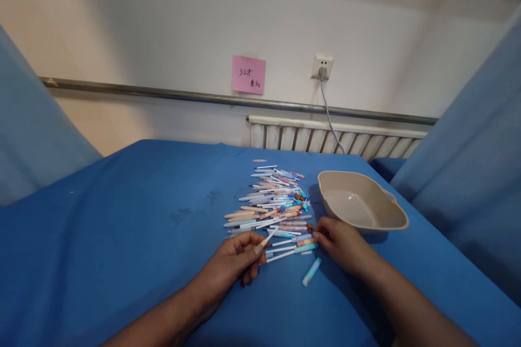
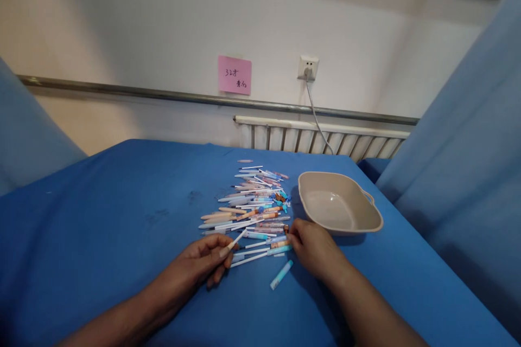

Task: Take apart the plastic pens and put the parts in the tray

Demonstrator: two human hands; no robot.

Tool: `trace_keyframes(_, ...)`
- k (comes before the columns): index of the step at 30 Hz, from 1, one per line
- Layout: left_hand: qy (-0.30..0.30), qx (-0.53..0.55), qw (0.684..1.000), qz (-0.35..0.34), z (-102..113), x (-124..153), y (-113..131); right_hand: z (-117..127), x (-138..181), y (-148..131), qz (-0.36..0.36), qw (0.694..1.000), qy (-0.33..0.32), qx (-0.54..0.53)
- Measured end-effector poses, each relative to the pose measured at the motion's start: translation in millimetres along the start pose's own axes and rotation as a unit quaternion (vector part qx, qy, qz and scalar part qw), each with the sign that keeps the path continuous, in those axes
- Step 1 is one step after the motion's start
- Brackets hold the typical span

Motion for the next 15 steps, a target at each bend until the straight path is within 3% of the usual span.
trace_keyframes(8,-0.054,-0.018,0.998,-0.033,-8.0,0.2,5.0,2.8,-23.2,11.7,-0.034,0.995,0.065,0.061)
trace_keyframes(15,-0.08,-0.017,0.995,-0.057,-19.5,5.7,14.0,2.2,-45.1,13.7,-0.037,0.992,0.085,0.091)
Point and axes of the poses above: each hand's wrist, its own x-axis away from the middle knuckle, its own z-axis out of the back of the hand, y = z × x, the point moved 7 cm from there along -x, towards the middle knuckle, and after that the axes turned 14 degrees about -y, right-handed, at the moved point
